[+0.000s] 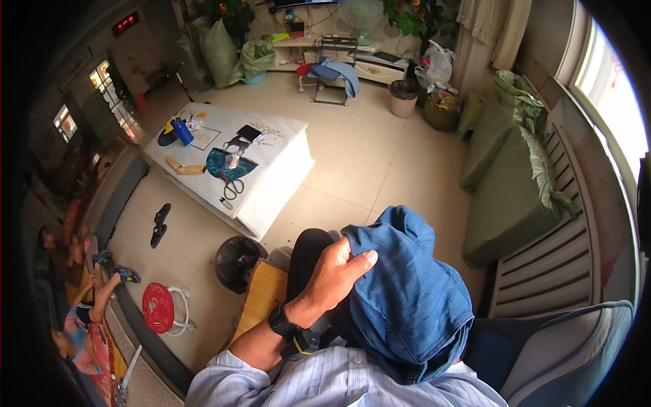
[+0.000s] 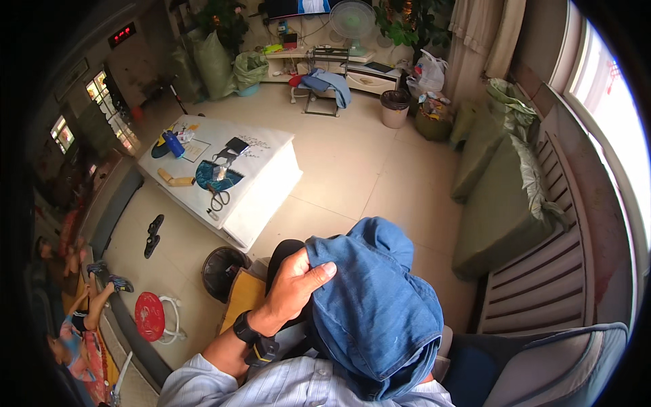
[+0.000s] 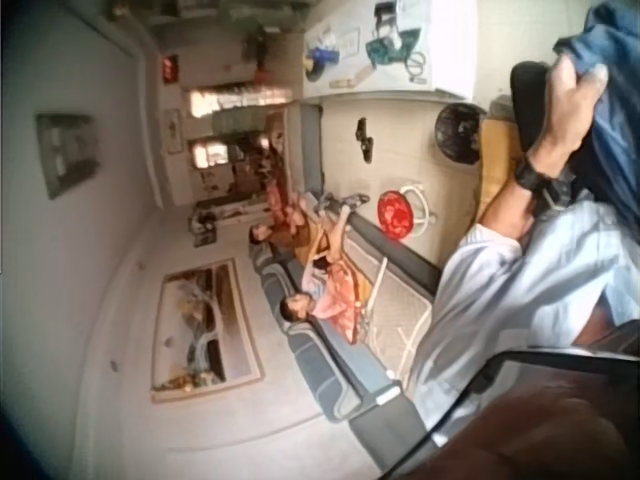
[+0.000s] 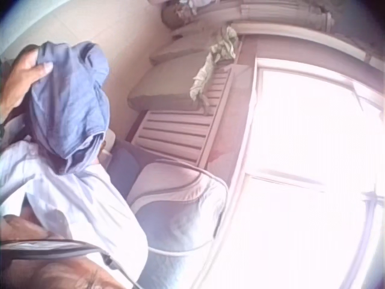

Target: The recorder is hand-sewing a seam on a pair of denim jeans using a needle and thread.

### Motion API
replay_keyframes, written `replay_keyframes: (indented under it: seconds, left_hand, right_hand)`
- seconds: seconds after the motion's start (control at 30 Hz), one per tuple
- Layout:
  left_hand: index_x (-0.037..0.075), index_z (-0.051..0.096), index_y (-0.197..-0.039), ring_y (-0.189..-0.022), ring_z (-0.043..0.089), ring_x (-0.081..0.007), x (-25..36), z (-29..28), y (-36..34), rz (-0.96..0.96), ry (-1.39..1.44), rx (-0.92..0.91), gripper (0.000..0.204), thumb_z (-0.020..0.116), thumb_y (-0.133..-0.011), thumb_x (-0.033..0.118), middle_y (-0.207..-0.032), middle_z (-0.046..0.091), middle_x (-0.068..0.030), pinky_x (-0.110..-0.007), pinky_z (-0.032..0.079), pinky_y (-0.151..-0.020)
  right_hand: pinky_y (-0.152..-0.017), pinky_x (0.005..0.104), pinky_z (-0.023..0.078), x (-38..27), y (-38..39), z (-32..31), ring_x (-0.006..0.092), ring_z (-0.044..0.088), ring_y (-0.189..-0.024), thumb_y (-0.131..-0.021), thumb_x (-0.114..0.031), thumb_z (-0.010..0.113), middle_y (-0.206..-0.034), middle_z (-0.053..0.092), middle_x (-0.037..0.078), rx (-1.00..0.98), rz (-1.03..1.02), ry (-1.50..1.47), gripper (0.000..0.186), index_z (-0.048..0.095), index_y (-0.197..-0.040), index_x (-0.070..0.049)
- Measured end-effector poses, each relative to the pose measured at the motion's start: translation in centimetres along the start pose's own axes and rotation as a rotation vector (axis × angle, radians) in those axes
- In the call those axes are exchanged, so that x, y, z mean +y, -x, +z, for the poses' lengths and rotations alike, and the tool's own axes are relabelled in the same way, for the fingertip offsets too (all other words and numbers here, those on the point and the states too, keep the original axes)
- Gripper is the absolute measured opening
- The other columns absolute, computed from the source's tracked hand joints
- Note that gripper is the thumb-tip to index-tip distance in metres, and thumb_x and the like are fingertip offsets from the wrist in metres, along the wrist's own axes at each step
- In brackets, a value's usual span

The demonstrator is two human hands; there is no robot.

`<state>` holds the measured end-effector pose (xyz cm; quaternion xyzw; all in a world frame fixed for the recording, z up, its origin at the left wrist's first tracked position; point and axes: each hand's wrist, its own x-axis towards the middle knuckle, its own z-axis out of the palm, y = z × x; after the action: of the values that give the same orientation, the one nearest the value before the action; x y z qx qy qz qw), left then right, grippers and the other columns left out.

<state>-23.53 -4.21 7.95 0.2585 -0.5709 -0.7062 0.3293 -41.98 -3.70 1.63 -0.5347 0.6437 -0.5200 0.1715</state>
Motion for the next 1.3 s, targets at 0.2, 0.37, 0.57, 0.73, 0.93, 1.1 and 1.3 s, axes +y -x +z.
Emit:
replay_keyframes:
  seconds: [0.2,0.37,0.57,0.73,0.93,1.1,1.3]
  left_hand:
    - [-0.003,0.057,-0.129,-0.102,0.059,-0.0085,2.8,1.2,0.8,0.029,-0.141,-0.154,0.033,0.061,-0.102,0.014,-0.114,0.066,-0.0036,-0.027,0.049,-0.092]
    - [-0.002,0.054,-0.133,-0.106,0.059,-0.0084,3.4,2.7,2.4,0.034,0.051,-0.265,0.040,0.066,-0.100,0.017,-0.117,0.066,-0.0030,-0.026,0.050,-0.093]
    - [0.004,0.051,-0.093,-0.083,0.043,-0.0044,2.6,6.7,3.4,0.092,-0.067,-0.572,0.028,0.068,-0.099,0.025,-0.084,0.049,0.0025,-0.026,0.044,-0.069]
    - [0.002,0.060,-0.103,-0.077,0.054,-0.0066,3.0,3.2,3.3,0.174,-0.224,-0.404,0.016,0.070,-0.096,0.012,-0.088,0.058,-0.0005,-0.024,0.048,-0.070]
    - [0.001,0.058,-0.118,-0.092,0.061,-0.0128,-1.2,-4.0,-0.4,0.064,0.188,0.300,0.029,0.070,-0.093,0.010,-0.100,0.064,-0.0044,-0.031,0.052,-0.085]
    - [0.004,0.061,-0.092,-0.080,0.062,-0.0087,-2.0,-4.5,-0.1,-0.125,0.093,0.059,0.017,0.073,-0.093,0.016,-0.085,0.065,-0.0024,-0.025,0.051,-0.077]
    - [0.002,0.064,-0.106,-0.081,0.061,-0.0103,-3.0,-2.2,-0.2,0.004,0.004,0.059,0.019,0.071,-0.093,0.013,-0.089,0.064,-0.0030,-0.027,0.051,-0.077]
  right_hand:
    - [-0.097,0.0462,0.050,-0.1,0.6,0.1,0.0334,0.061,-0.116,-0.098,-0.020,0.057,-0.124,0.064,0.017,-0.010,0.017,0.001,0.032,0.063,-0.120,0.003]
    - [-0.097,0.0462,0.050,-0.2,0.9,0.2,0.0335,0.061,-0.115,-0.098,-0.020,0.057,-0.123,0.064,0.017,-0.015,0.022,0.007,0.032,0.063,-0.119,0.003]
    - [-0.096,0.0461,0.050,-0.5,1.4,0.6,0.0338,0.061,-0.115,-0.098,-0.020,0.057,-0.123,0.064,0.018,-0.033,0.025,-0.004,0.032,0.063,-0.118,0.003]
    - [-0.096,0.0461,0.050,-0.1,1.5,0.1,0.0340,0.061,-0.114,-0.098,-0.021,0.056,-0.122,0.065,0.018,-0.009,0.033,0.003,0.032,0.063,-0.118,0.003]
    - [-0.096,0.0460,0.050,-0.1,1.6,0.6,0.0342,0.062,-0.114,-0.097,-0.021,0.056,-0.121,0.065,0.018,-0.035,0.023,-0.006,0.031,0.064,-0.117,0.003]
    - [-0.096,0.0460,0.050,-0.4,1.8,-0.1,0.0344,0.062,-0.113,-0.097,-0.021,0.056,-0.121,0.065,0.019,-0.024,0.035,-0.004,0.031,0.064,-0.116,0.003]
    - [-0.095,0.0459,0.050,-0.2,1.9,0.3,0.0346,0.062,-0.113,-0.097,-0.021,0.056,-0.120,0.065,0.019,-0.035,0.038,-0.018,0.031,0.064,-0.116,0.003]
